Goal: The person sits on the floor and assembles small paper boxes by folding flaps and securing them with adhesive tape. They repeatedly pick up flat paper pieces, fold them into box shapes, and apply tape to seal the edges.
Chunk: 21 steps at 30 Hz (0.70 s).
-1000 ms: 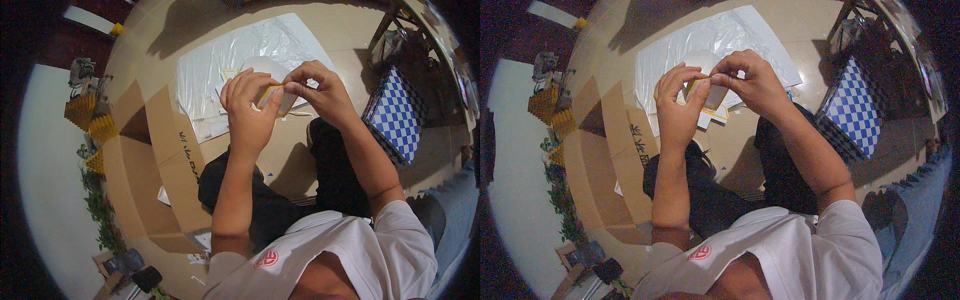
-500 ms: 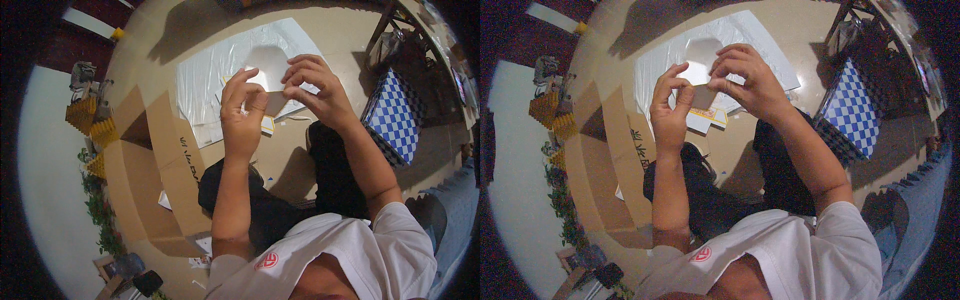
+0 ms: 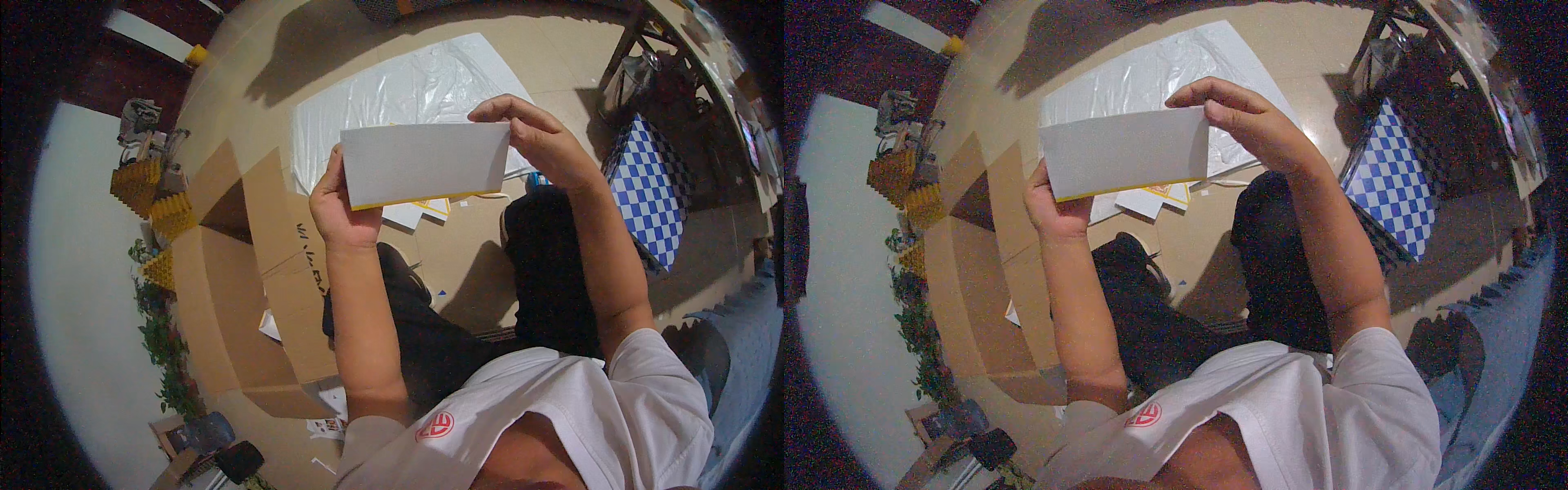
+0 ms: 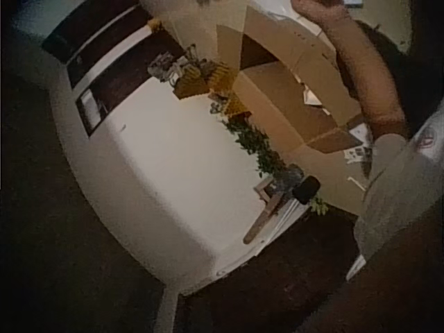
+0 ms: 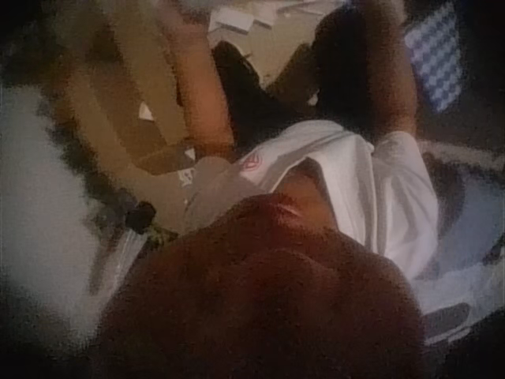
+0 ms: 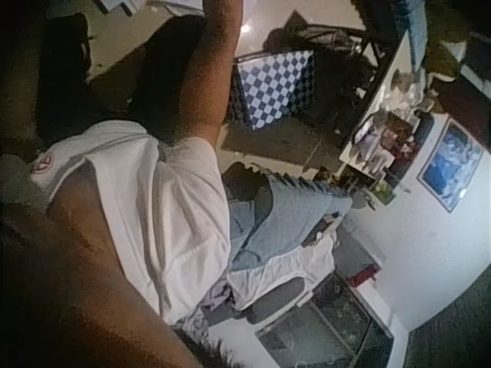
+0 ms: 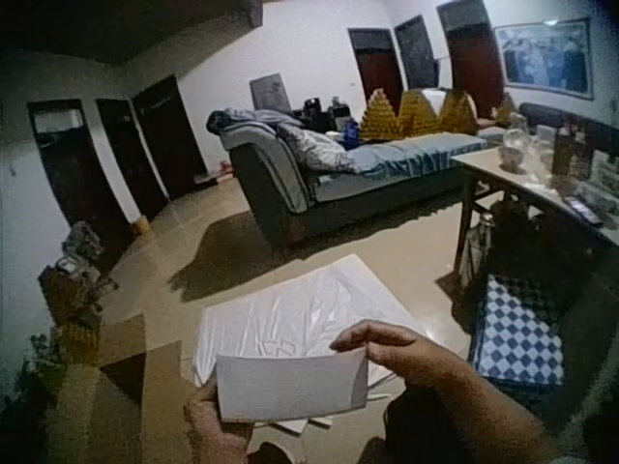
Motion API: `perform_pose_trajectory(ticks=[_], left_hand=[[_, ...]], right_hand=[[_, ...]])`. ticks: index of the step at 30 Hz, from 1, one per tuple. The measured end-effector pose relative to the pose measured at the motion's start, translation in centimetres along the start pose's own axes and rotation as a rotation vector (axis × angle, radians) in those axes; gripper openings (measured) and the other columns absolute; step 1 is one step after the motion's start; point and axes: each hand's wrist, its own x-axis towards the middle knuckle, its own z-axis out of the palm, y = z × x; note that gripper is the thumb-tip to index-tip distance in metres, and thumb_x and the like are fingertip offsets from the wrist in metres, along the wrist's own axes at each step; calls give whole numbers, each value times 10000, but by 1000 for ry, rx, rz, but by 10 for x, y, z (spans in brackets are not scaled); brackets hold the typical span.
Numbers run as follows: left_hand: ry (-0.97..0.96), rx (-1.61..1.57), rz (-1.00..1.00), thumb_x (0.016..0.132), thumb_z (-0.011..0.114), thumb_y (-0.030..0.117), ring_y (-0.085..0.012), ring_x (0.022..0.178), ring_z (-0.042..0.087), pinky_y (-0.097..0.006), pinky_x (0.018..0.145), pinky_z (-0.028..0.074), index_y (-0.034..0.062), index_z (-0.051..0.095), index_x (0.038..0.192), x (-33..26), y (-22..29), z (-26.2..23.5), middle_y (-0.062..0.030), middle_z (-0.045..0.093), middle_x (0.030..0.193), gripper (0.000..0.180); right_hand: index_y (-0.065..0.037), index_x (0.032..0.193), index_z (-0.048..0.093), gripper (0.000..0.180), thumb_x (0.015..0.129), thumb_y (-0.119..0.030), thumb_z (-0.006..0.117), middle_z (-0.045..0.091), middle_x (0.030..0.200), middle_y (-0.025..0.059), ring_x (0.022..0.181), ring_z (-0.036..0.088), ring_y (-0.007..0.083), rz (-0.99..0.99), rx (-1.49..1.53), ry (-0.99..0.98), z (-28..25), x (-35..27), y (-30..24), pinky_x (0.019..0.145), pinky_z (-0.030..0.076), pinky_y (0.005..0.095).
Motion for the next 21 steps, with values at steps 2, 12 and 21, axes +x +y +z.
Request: perform_pose_trajectory(ticks=[2,12,21], left_hand=[[34,-77,-70,949,467,193,-233,936,630,-382,825,514,18,632,988,1,1,-1,-98,651,1004,244],[266,631,512,875,492,102,-252,1206,476,-384,1022,356,19,594,1128,5,-3,11,-124,570,1201,285],[-316,1119,665,800,695,183,-257,1183,484,-380,1023,343,18,587,1120,-7,-17,23,-117,579,1170,377]], right_hand=[[-49,1194,577,442,887,-362,625,581,1169,62,1145,508,171,-23,92,33,2,-2,-2,993,362,335],[-49,1187,571,414,854,-256,705,580,1105,2,925,550,98,-3,60,121,9,-2,-8,861,442,264],[-45,1221,521,346,895,-108,617,562,1206,62,1118,526,139,104,-65,-58,27,1,3,982,394,284]])
